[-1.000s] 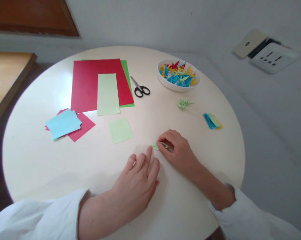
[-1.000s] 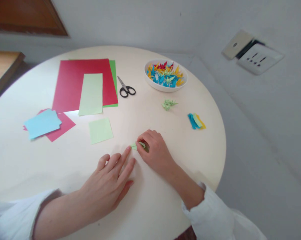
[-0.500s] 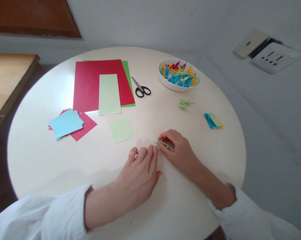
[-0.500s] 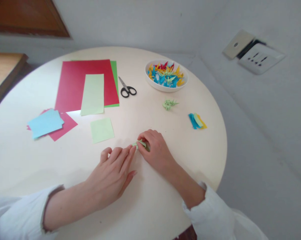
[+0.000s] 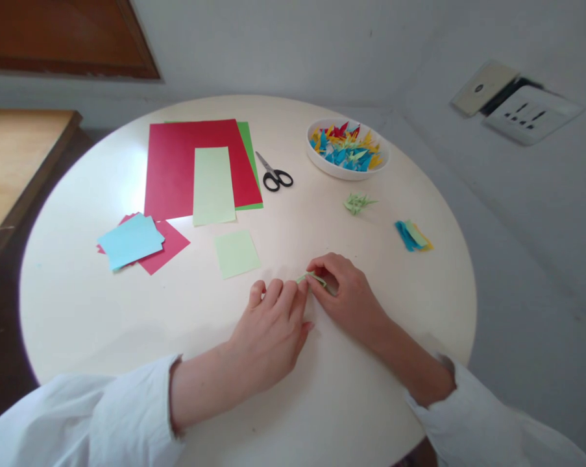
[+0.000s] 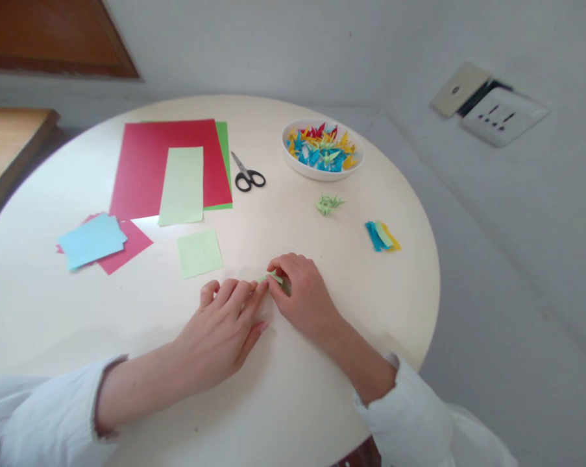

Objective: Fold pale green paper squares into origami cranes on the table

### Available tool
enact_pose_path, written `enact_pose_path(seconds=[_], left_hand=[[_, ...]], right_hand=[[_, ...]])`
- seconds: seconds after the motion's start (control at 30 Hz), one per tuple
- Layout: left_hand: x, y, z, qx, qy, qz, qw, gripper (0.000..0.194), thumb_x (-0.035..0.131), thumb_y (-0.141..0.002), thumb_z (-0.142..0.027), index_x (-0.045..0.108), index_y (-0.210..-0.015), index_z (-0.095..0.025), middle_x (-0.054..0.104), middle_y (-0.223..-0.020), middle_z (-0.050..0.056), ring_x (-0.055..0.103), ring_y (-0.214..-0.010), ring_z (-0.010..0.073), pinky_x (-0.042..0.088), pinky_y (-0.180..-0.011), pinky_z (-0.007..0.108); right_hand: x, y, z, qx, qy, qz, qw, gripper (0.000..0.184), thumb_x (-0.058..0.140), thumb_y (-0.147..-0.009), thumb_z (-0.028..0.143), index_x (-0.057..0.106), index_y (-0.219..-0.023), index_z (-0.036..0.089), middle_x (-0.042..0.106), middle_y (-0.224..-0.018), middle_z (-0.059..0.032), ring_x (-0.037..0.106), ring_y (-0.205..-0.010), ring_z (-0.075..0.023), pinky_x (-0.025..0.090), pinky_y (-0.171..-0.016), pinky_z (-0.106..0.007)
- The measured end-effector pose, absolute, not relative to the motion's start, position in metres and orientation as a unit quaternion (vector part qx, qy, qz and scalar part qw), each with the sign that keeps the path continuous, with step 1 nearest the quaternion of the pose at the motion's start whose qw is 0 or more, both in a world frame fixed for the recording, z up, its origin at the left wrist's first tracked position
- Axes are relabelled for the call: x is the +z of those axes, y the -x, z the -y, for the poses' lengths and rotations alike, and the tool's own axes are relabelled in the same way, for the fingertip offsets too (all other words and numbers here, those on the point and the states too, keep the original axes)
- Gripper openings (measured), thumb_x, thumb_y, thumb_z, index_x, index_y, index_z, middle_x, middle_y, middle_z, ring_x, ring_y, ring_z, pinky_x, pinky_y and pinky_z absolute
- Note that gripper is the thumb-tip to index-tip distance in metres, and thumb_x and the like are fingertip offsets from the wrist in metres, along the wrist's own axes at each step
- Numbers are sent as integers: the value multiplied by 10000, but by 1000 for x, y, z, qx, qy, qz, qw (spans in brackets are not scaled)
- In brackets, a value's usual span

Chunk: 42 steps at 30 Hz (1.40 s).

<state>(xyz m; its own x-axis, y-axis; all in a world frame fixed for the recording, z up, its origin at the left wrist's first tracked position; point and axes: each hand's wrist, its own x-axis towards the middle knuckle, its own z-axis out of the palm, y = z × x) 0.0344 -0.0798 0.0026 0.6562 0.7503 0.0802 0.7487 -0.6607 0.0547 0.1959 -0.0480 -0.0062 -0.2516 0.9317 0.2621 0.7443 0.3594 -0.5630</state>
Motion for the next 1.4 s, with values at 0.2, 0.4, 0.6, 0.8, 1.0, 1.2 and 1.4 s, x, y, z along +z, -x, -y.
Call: enact_pose_path(seconds=[0.2,0.4,0.6,0.8,1.0,1.2,1.4], left_hand=[[1,-34,79,41,-912,-407,9,461,346,-903,-269,400,-1300,-41,557,-1018,140,468,-882,265,323,-756,421],[2,-34,81,33,-911,-412,2,447,361,-899,-259,417,-1297,-61,557,-1085,157,482,-907,259,323,-787,421],[2,-35,81,35,-910,-412,0,439,343,-904,-256,430,-1284,-55,562,-1082,158,484,-898,260,329,-776,427],[2,-35,80,33,-909,-416,11,474,325,-911,-275,390,-1318,-41,564,-1067,146,473,-907,258,316,-795,422],[3,-34,80,26,-910,-413,15,469,314,-913,-275,383,-1319,-52,559,-1048,148,469,-889,253,318,-783,429],[4,-34,78,40,-908,-417,19,432,325,-907,-256,425,-1283,-69,569,-990,124,476,-874,253,314,-770,414],[4,-26,63,132,-893,-421,89,305,340,-898,-230,491,-1149,-147,551,-1041,119,459,-912,254,331,-761,408]], right_hand=[[-4,-197,49,160,528,780,297,91,490,-808,142,510,-738,198,588,-729,-35,538,-701,-166,446,-682,-313],[-6,-195,49,150,544,770,298,116,480,-795,131,497,-708,205,562,-696,-31,522,-681,-173,437,-649,-308],[-7,-192,50,123,555,773,282,142,477,-785,105,460,-695,213,535,-693,-26,505,-682,-171,427,-638,-302],[-8,-191,50,118,560,774,271,139,466,-791,118,446,-686,207,534,-693,-37,498,-684,-181,417,-632,-311],[-7,-191,50,133,565,767,272,133,468,-784,116,458,-686,207,540,-703,-38,506,-692,-183,424,-644,-315],[-4,-194,50,152,549,771,283,119,492,-790,112,510,-703,192,569,-718,-43,532,-714,-180,447,-669,-314],[-4,-202,49,188,517,774,313,91,539,-802,115,582,-754,179,612,-756,-42,568,-744,-161,460,-684,-292]])
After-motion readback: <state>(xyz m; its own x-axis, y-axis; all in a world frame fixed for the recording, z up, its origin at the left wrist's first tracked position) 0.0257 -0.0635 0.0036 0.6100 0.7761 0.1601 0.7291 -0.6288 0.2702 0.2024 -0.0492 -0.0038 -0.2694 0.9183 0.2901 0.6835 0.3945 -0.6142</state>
